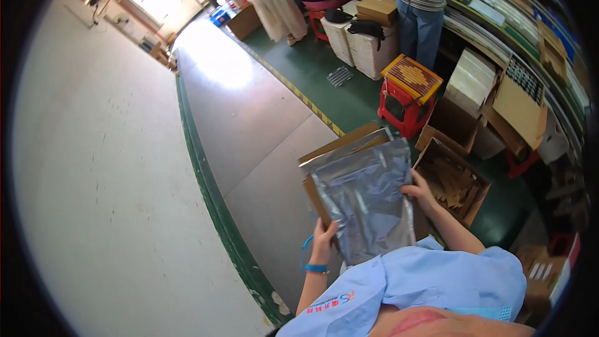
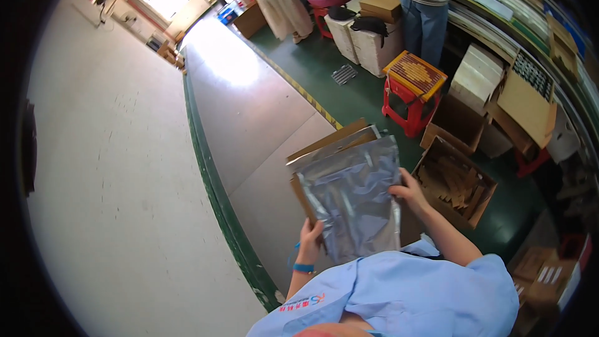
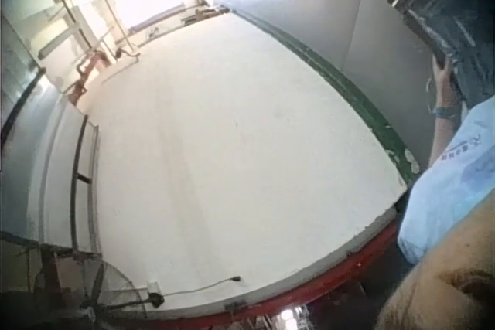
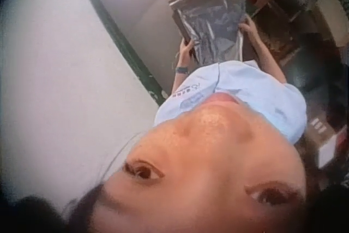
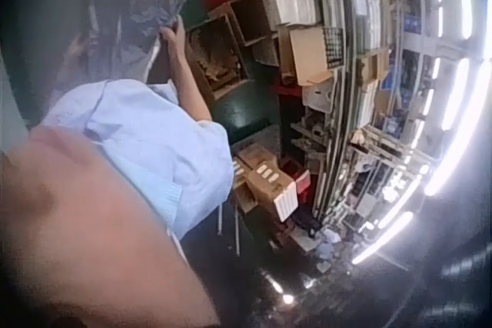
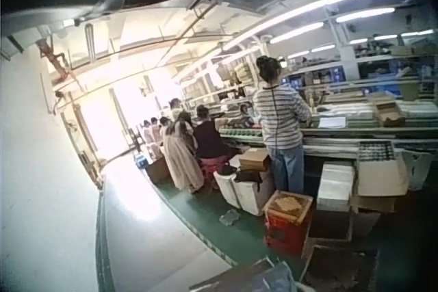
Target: The person assembles cardboard boxes by hand, then moves foam inserts, silver bags, and components from other boxes into the newly assembled boxes, organizing them within the boxes.
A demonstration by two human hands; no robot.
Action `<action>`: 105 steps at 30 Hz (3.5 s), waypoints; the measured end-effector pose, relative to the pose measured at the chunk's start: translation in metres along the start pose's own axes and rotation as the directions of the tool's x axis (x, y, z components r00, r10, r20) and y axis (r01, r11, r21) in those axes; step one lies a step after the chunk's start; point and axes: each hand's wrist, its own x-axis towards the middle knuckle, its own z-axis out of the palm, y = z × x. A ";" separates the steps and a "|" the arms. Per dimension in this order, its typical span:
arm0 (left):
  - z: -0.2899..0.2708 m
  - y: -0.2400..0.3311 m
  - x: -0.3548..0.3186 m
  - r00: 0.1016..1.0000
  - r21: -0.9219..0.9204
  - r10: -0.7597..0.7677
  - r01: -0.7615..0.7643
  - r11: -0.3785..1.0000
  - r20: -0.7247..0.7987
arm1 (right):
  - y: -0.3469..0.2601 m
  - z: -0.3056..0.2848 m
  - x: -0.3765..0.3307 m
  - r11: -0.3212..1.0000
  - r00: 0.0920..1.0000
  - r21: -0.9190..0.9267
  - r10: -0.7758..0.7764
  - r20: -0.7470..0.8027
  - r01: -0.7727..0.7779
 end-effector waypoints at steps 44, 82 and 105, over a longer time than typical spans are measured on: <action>0.011 -0.394 -0.537 -0.364 0.602 -0.878 -0.640 0.477 0.309 | 0.411 0.443 -0.777 0.682 -0.510 -0.050 0.494 -0.704 0.729; 0.116 -0.976 -1.397 -0.336 0.792 -0.941 -0.562 0.240 0.047 | 0.580 0.291 -1.782 0.676 -0.573 -0.100 0.526 -0.628 0.730; 0.149 -1.383 -2.066 -0.471 0.495 -0.826 -0.822 0.284 -0.309 | 0.791 0.271 -2.379 0.574 -0.647 -0.589 0.754 0.109 0.569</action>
